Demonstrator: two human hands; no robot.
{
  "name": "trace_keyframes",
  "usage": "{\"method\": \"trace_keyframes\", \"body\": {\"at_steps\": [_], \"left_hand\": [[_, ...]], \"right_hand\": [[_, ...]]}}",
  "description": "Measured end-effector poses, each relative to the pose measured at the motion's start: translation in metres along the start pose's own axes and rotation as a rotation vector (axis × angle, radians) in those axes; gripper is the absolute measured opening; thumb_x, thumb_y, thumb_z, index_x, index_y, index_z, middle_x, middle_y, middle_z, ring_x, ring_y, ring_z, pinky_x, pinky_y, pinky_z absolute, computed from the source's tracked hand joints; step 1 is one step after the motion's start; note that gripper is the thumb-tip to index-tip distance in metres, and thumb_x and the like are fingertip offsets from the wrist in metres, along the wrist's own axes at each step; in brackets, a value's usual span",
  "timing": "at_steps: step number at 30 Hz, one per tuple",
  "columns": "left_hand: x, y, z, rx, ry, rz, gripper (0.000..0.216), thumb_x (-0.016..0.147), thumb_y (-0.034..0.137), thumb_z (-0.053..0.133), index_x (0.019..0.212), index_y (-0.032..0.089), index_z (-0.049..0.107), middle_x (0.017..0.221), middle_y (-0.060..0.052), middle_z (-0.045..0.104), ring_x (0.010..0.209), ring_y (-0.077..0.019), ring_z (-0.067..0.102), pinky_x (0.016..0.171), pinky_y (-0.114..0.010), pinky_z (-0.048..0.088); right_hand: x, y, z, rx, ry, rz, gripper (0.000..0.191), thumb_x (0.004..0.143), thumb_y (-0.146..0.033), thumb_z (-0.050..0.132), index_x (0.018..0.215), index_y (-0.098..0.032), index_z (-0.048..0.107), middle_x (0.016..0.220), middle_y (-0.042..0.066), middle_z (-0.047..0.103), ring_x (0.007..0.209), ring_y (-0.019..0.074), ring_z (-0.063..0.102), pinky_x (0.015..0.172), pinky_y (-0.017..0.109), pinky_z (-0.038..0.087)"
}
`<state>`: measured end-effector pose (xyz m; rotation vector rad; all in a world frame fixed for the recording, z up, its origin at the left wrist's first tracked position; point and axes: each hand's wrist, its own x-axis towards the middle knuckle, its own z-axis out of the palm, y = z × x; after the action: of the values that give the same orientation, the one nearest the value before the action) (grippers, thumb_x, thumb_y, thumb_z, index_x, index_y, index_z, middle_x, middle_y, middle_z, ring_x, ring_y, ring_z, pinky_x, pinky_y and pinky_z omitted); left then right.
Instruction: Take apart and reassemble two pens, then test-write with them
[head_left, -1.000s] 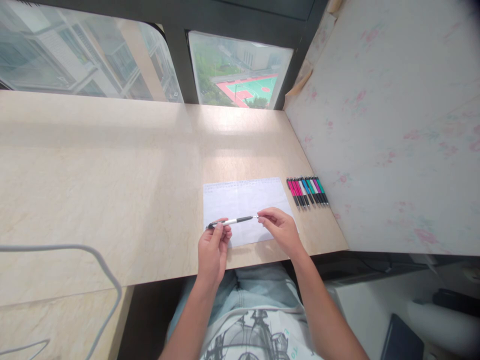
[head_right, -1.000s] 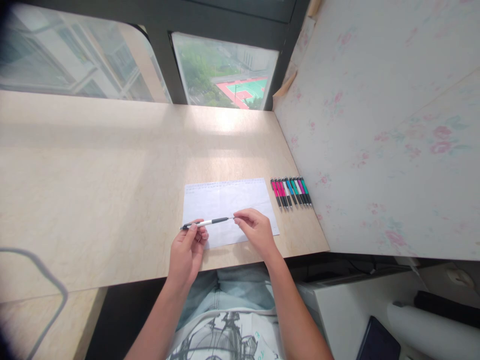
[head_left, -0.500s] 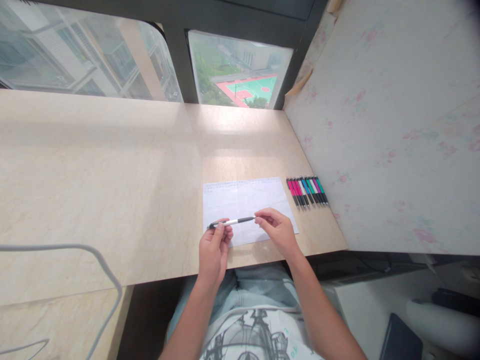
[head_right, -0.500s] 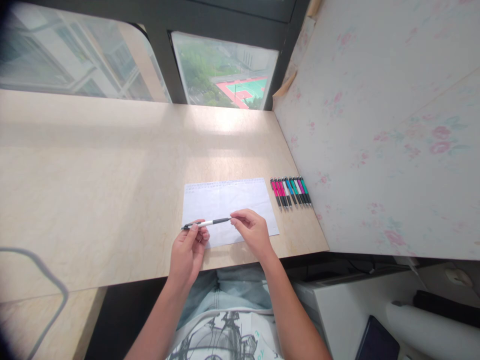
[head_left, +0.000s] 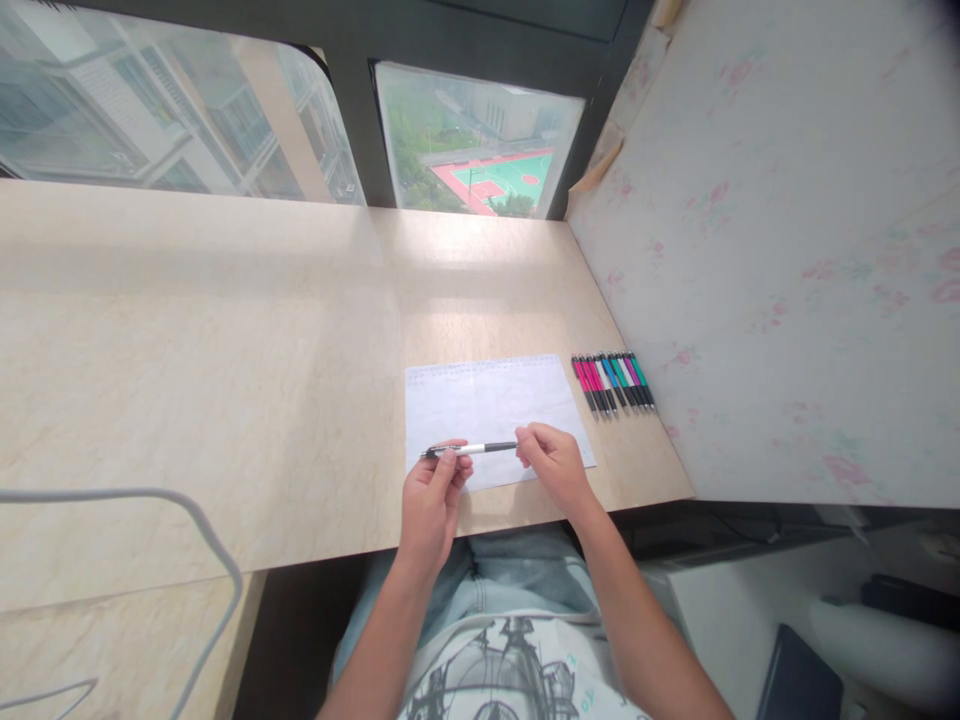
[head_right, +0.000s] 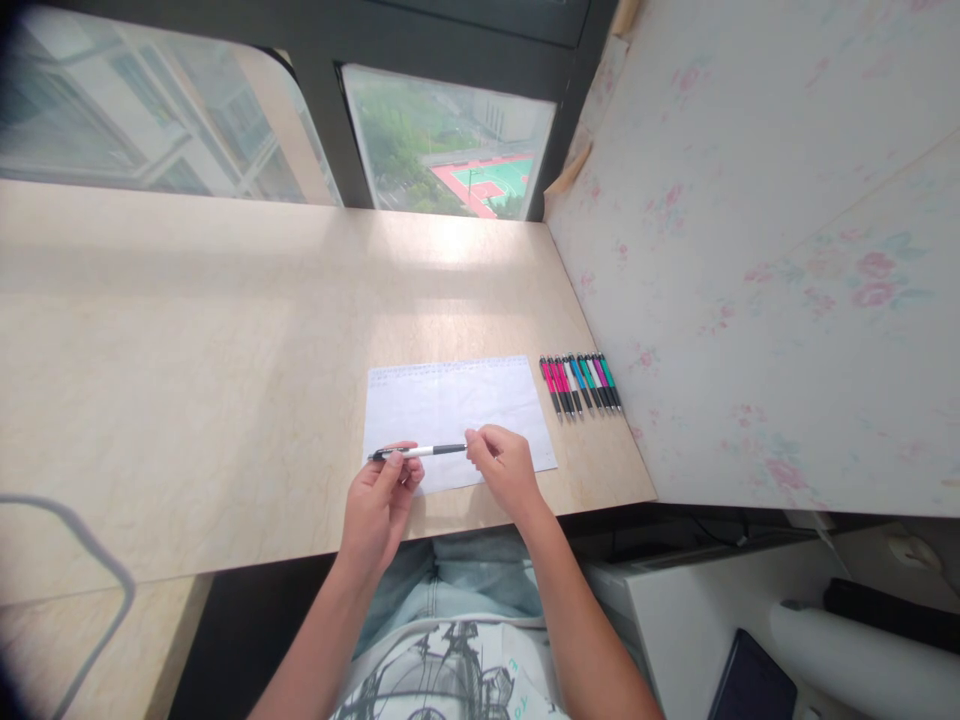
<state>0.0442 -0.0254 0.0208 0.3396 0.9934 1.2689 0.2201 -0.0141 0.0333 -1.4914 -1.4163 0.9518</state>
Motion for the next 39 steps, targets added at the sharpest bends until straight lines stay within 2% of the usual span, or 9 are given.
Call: {"method": "trace_keyframes", "body": {"at_steps": [2, 4, 6, 9, 13, 18, 29, 35, 39], "left_hand": [[-0.002, 0.000, 0.001, 0.018, 0.000, -0.004, 0.028, 0.075, 0.034, 0.078, 0.092, 0.013, 0.073, 0.075, -0.003, 0.065, 0.071, -0.0086, 0.060, 0.071, -0.019, 0.051], [-0.002, 0.001, 0.002, 0.037, 0.000, -0.008, 0.029, 0.075, 0.035, 0.078, 0.093, 0.013, 0.073, 0.075, -0.003, 0.065, 0.071, -0.0084, 0.060, 0.071, -0.019, 0.050], [-0.002, 0.000, 0.002, 0.051, 0.001, -0.013, 0.029, 0.075, 0.036, 0.078, 0.093, 0.013, 0.073, 0.074, -0.003, 0.065, 0.071, -0.0082, 0.059, 0.071, -0.018, 0.050], [0.000, 0.000, 0.002, 0.034, 0.006, -0.005, 0.030, 0.074, 0.036, 0.078, 0.092, 0.013, 0.073, 0.074, -0.003, 0.065, 0.070, -0.0081, 0.059, 0.070, -0.018, 0.050], [0.003, 0.000, 0.001, -0.015, 0.021, 0.009, 0.028, 0.073, 0.034, 0.080, 0.090, 0.013, 0.073, 0.076, -0.003, 0.065, 0.071, -0.0083, 0.059, 0.071, -0.019, 0.050], [0.005, -0.002, -0.002, -0.042, 0.013, -0.008, 0.028, 0.074, 0.032, 0.079, 0.091, 0.012, 0.072, 0.076, -0.003, 0.065, 0.071, -0.0084, 0.059, 0.070, -0.019, 0.050], [0.004, -0.002, -0.005, -0.039, -0.014, -0.008, 0.026, 0.076, 0.031, 0.078, 0.092, 0.011, 0.071, 0.073, -0.003, 0.064, 0.070, -0.0084, 0.058, 0.069, -0.019, 0.048], [0.004, -0.002, -0.002, -0.056, -0.009, -0.010, 0.027, 0.075, 0.032, 0.078, 0.091, 0.011, 0.071, 0.074, -0.003, 0.064, 0.069, -0.0079, 0.058, 0.070, -0.018, 0.049], [0.004, -0.004, 0.000, -0.073, 0.018, 0.007, 0.027, 0.073, 0.031, 0.079, 0.091, 0.012, 0.072, 0.078, -0.003, 0.066, 0.071, -0.0078, 0.060, 0.072, -0.018, 0.050]], "right_hand": [[0.001, -0.001, 0.001, -0.009, 0.037, 0.006, 0.035, 0.093, -0.042, 0.053, 0.067, -0.020, 0.061, 0.062, 0.000, 0.058, 0.060, 0.0142, 0.056, 0.059, 0.026, 0.043], [0.001, -0.002, 0.002, 0.047, 0.057, 0.041, 0.024, 0.090, -0.043, 0.057, 0.086, -0.020, 0.065, 0.063, -0.002, 0.059, 0.060, 0.0144, 0.057, 0.058, 0.026, 0.044], [0.001, -0.003, 0.002, 0.116, 0.041, 0.086, 0.026, 0.089, -0.044, 0.057, 0.098, -0.020, 0.063, 0.057, -0.005, 0.056, 0.052, 0.0132, 0.055, 0.052, 0.025, 0.043], [-0.001, -0.003, 0.002, 0.206, -0.006, 0.109, 0.027, 0.091, -0.045, 0.055, 0.095, -0.020, 0.062, 0.056, -0.004, 0.057, 0.049, 0.0127, 0.054, 0.050, 0.025, 0.042], [-0.004, 0.000, 0.000, 0.257, -0.072, 0.065, 0.021, 0.086, -0.040, 0.062, 0.094, -0.020, 0.063, 0.073, 0.001, 0.065, 0.067, 0.0160, 0.063, 0.061, 0.028, 0.049], [-0.004, 0.001, -0.002, 0.120, -0.073, 0.025, 0.017, 0.088, -0.036, 0.060, 0.087, -0.020, 0.064, 0.070, 0.001, 0.064, 0.065, 0.0161, 0.062, 0.063, 0.029, 0.048], [-0.004, -0.002, -0.003, -0.086, -0.051, -0.160, 0.024, 0.094, -0.034, 0.051, 0.076, -0.021, 0.060, 0.068, -0.001, 0.058, 0.064, 0.0152, 0.052, 0.063, 0.028, 0.040], [-0.005, 0.001, 0.003, -0.057, -0.016, -0.123, 0.031, 0.093, -0.041, 0.050, 0.070, -0.021, 0.057, 0.064, -0.001, 0.053, 0.061, 0.0147, 0.048, 0.061, 0.028, 0.037], [-0.010, 0.004, 0.023, 0.284, -0.033, 0.108, 0.033, 0.089, -0.054, 0.056, 0.081, -0.021, 0.055, 0.060, -0.004, 0.051, 0.053, 0.0119, 0.045, 0.051, 0.025, 0.035]]}}
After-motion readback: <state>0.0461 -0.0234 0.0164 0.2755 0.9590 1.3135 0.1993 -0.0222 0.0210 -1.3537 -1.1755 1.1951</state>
